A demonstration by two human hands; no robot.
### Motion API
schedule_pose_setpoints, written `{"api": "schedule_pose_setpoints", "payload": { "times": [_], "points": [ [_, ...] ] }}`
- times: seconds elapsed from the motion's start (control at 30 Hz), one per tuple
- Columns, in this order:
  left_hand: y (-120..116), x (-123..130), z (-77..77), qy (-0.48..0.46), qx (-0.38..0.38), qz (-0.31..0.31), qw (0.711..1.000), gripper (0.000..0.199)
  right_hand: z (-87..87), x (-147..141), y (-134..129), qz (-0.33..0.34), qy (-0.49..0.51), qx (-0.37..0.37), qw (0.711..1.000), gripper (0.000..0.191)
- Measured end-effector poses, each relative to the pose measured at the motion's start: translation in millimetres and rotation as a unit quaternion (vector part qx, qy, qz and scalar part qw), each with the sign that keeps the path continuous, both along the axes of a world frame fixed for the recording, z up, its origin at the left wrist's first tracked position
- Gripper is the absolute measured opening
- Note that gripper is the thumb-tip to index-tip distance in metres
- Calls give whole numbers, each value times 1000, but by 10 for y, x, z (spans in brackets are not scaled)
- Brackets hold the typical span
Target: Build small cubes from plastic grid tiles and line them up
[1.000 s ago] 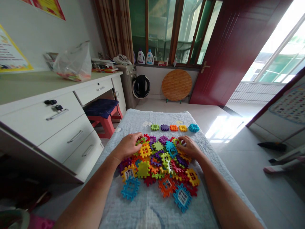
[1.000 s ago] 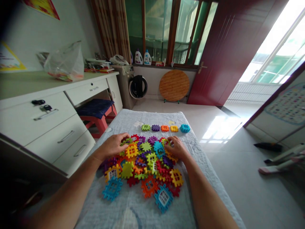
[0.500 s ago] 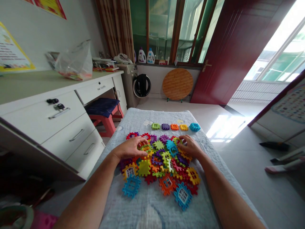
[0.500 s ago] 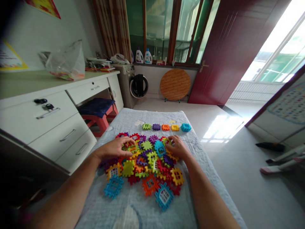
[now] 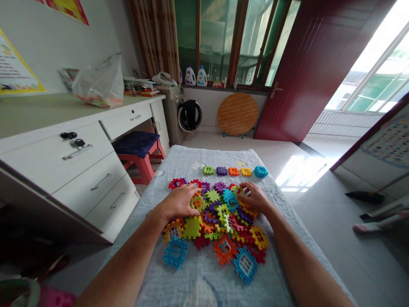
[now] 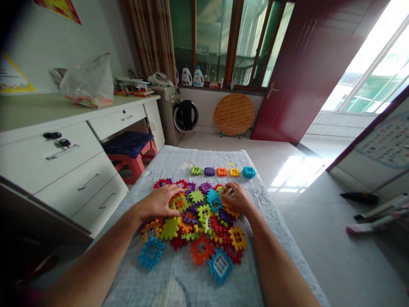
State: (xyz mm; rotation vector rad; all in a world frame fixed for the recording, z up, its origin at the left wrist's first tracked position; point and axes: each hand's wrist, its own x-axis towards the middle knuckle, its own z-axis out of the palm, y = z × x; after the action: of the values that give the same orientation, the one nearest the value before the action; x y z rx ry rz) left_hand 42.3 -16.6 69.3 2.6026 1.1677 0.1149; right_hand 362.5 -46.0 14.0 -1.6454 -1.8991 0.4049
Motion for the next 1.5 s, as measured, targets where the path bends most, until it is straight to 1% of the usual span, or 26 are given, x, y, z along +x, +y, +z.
{"api": "schedule_pose_setpoints", "payload": {
  "times": [0.17, 0.33, 0.4, 0.5, 0.67, 0.77, 0.87, 0.97, 1.1, 1.17, 1.23, 1.33, 1.43, 1.5],
  "points": [
    [-55, 68, 2, 19, 24, 4, 1000, 61, -36, 29, 17, 1, -4, -1, 1000, 31],
    [-27, 77, 42, -52, 30, 13, 998, 23, -82, 67, 45, -7, 14, -5, 1000, 32],
    [2, 78, 43, -70, 26, 20, 997, 18, -99, 83, 51, -8, 20, -5, 1000, 32],
    [40, 87, 30, -73, 15, 26, 997, 18, -119, 106, 55, -12, 37, -12, 999, 32],
    [74, 104, -2, -67, -2, 14, 998, 14, -132, 123, 59, -22, 56, -24, 998, 29],
    [80, 118, -33, -43, 0, 20, 999, 15, -123, 113, 56, -27, 49, -19, 998, 24],
    [74, 145, -42, -23, 17, 18, 999, 13, -105, 99, 51, -37, 42, -19, 998, 24],
    [61, 177, 22, -18, 43, 22, 999, 16, -91, 91, 46, -35, 39, -14, 999, 24],
    [60, 244, 203, -39, 68, 38, 996, 19, -92, 90, 48, -36, 39, -10, 999, 22],
    [77, 320, 280, -50, 72, 41, 995, 19, -102, 91, 53, -38, 44, -11, 998, 22],
    [108, 435, 313, -53, 73, 41, 995, 19, -113, 91, 59, -38, 50, -11, 998, 22],
    [172, 650, 264, -17, 60, 43, 997, 20, -123, 93, 64, -33, 51, -9, 998, 21],
    [231, 828, 143, 32, 43, 56, 997, 23, -123, 96, 63, -30, 44, -5, 999, 21],
    [254, 891, 70, 47, 34, 57, 997, 23, -123, 98, 61, -30, 39, -1, 999, 21]
  ]
}}
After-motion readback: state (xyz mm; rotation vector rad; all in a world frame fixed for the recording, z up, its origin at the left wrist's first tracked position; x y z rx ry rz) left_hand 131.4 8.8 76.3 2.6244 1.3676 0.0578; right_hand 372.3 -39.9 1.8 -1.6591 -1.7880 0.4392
